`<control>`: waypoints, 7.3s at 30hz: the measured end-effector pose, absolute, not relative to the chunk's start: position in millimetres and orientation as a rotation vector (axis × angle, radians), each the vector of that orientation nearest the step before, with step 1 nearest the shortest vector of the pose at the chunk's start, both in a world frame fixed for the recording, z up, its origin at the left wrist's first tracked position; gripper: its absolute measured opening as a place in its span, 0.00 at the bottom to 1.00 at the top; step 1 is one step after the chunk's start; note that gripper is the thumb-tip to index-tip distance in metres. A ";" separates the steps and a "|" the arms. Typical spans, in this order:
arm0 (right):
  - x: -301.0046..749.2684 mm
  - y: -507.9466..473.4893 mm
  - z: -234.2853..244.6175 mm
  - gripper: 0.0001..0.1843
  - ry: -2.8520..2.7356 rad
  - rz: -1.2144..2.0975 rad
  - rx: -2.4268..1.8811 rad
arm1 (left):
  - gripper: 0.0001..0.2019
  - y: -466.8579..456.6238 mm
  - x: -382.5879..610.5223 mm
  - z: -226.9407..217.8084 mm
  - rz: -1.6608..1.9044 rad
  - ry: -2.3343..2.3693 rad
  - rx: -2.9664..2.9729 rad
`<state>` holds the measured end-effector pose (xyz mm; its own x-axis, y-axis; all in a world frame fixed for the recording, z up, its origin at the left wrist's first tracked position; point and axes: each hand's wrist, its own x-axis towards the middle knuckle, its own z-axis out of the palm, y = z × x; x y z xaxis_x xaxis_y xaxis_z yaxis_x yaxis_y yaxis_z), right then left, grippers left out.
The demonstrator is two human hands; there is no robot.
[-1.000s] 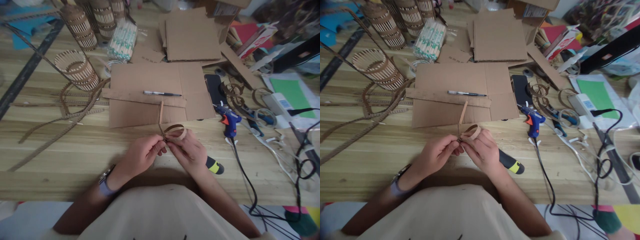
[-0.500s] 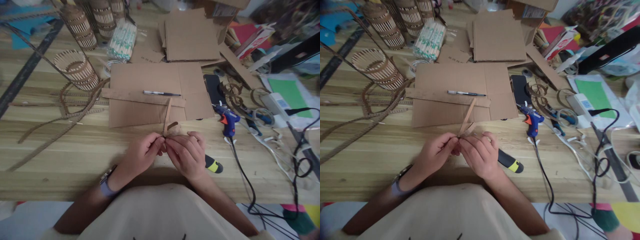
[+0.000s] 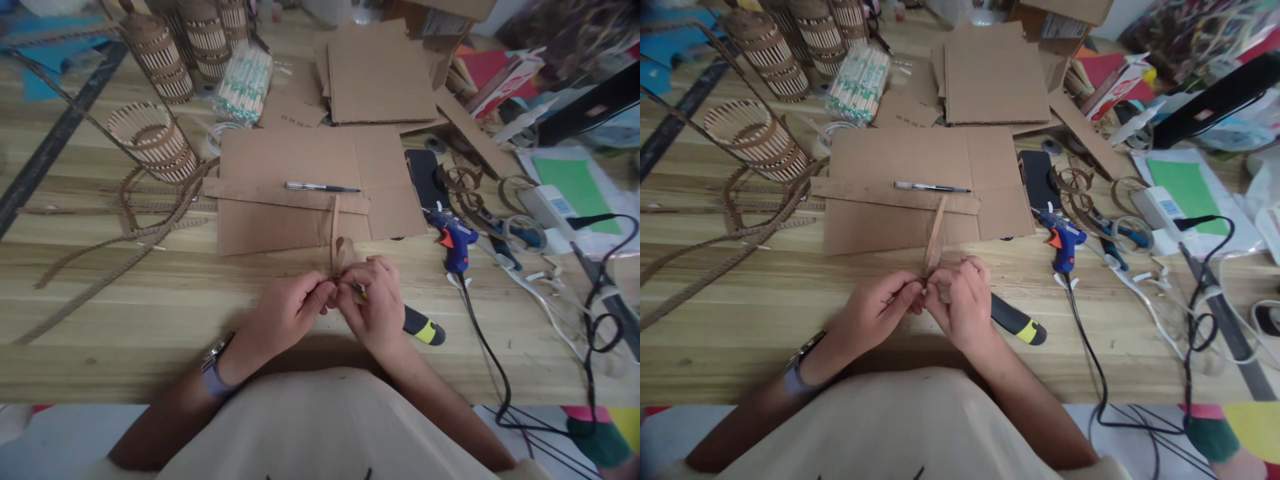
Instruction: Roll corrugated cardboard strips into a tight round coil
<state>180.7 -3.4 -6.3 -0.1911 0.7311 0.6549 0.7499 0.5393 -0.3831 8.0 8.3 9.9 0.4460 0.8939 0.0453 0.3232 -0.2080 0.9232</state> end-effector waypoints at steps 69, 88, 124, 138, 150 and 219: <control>173.3 -16.1 -12.7 0.08 -1.643 0.390 -1.197 | 0.12 10.7 3.3 12.6 0.660 0.939 1.608; 175.3 -10.8 -11.6 0.10 -1.786 0.254 -1.196 | 0.11 14.9 2.9 10.8 0.670 1.061 1.681; 176.5 -13.7 -7.1 0.08 -1.933 0.034 -1.243 | 0.12 13.7 2.8 4.7 0.654 1.036 1.663; 177.8 -14.2 -15.0 0.07 -1.645 0.279 -1.284 | 0.14 12.4 2.5 2.7 0.616 0.949 1.594; 173.8 -16.1 -12.0 0.08 -1.878 0.072 -1.283 | 0.13 12.4 4.3 0.1 0.659 1.052 1.634; 176.8 -16.6 -15.4 0.06 -1.664 0.257 -1.237 | 0.13 13.3 2.2 4.9 0.558 0.956 1.575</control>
<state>176.8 -16.6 -15.4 0.0288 0.8119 0.5831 0.5985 0.4532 -0.6606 2.2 13.3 4.9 0.5549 0.8189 -0.1465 0.2753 -0.0146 0.9612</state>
